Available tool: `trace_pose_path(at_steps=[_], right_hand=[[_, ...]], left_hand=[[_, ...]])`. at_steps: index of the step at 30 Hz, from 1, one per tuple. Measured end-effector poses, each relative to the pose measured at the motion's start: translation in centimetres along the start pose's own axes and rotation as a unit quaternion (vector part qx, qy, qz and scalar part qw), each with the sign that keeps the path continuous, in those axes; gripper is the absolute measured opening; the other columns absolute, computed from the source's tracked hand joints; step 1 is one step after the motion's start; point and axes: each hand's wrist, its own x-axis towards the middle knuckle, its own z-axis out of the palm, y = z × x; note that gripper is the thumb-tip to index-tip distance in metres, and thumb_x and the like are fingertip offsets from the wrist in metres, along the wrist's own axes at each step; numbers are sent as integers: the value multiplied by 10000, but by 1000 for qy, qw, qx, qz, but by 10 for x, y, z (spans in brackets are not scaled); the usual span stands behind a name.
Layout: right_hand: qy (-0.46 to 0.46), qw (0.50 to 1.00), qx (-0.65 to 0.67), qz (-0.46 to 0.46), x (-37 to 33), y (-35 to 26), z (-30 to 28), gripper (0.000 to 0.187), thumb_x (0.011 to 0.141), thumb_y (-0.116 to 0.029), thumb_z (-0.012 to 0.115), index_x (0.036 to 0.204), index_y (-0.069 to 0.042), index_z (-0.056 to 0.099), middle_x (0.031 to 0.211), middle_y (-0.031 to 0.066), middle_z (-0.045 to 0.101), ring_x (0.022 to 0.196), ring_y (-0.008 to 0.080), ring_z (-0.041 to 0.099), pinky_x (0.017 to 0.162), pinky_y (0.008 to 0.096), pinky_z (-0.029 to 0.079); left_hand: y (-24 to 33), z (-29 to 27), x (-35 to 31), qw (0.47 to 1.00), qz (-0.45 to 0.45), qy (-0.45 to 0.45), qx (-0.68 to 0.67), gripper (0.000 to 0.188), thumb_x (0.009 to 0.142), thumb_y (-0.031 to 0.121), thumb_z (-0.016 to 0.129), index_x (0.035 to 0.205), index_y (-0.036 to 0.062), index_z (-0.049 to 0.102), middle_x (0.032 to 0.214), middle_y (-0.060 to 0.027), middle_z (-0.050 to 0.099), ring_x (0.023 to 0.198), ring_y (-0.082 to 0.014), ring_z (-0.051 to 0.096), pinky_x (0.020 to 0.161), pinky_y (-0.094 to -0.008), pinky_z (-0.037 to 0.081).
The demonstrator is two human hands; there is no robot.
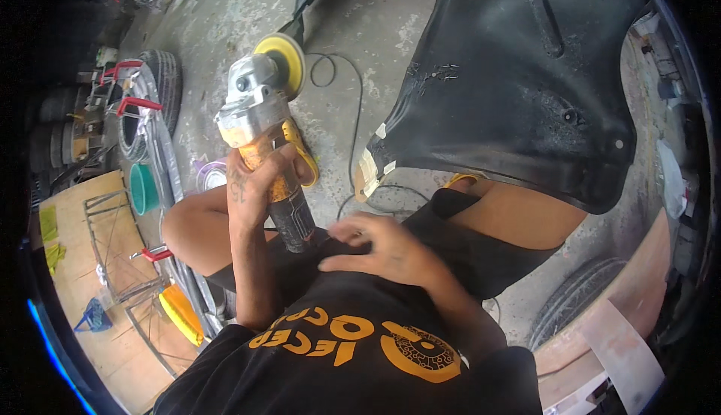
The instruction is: Grinding the edge of a plastic car body part using an electric angle grinder.
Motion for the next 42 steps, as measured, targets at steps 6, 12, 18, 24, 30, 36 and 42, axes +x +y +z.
trace_pose_path(at_steps=[6, 12, 18, 24, 30, 36, 42], right_hand=[[275, 940, 197, -52, -38, 6, -50, 417, 916, -164, 759, 1267, -2, 602, 1200, 93, 665, 1122, 216, 640, 999, 397, 515], [404, 824, 345, -196, 7, -5, -54, 518, 987, -191, 637, 1434, -5, 451, 1419, 91, 516, 1331, 223, 473, 1155, 431, 357], [422, 824, 285, -249, 22, 9, -38, 615, 924, -91, 697, 1461, 0, 411, 1415, 101, 508, 1316, 227, 490, 1143, 410, 364], [249, 940, 170, -158, 15, 19, -41, 614, 828, -97, 847, 1341, -9, 521, 1285, 108, 593, 1155, 224, 615, 1003, 377, 495], [235, 931, 206, -190, 26, 18, -35, 554, 840, -96, 849, 1291, 5, 543, 1270, 121, 599, 1120, 221, 636, 932, 367, 538], [245, 929, 215, -176, 25, 16, -39, 431, 898, -73, 791, 1256, 24, 572, 1234, 131, 615, 1083, 202, 651, 879, 328, 566], [272, 932, 181, -154, 26, 23, -41, 371, 911, -46, 758, 1233, 38, 593, 1229, 137, 612, 1068, 200, 652, 862, 324, 588]], left_hand=[[-20, -9, 12, 997, -22, 9, -68, 239, 824, 70, 769, 992, -59, 657, 762, -93, 678, 652, -160, 670, 598, -300, 535], [-29, -3, 11, 999, -5, 5, -46, 273, 810, 82, 785, 996, -64, 650, 791, -106, 691, 642, -163, 677, 612, -301, 543], [-7, 5, 8, 995, 18, -26, 91, 384, 783, 124, 816, 1069, -65, 642, 912, -116, 718, 768, -169, 673, 715, -325, 543], [52, 45, 3, 975, 65, -57, 204, 453, 775, 134, 798, 1139, -62, 612, 946, -120, 717, 850, -171, 664, 785, -333, 540], [73, 72, 1, 961, 58, -106, 248, 513, 746, 93, 762, 1202, -58, 581, 989, -191, 727, 897, -253, 718, 819, -360, 556], [80, 83, -1, 946, 74, -105, 297, 503, 746, 98, 762, 1196, -49, 592, 922, -192, 734, 859, -278, 732, 815, -374, 559], [84, 89, -2, 939, 73, -94, 323, 476, 755, 125, 768, 1172, -42, 612, 943, -204, 736, 877, -297, 734, 818, -389, 553]])
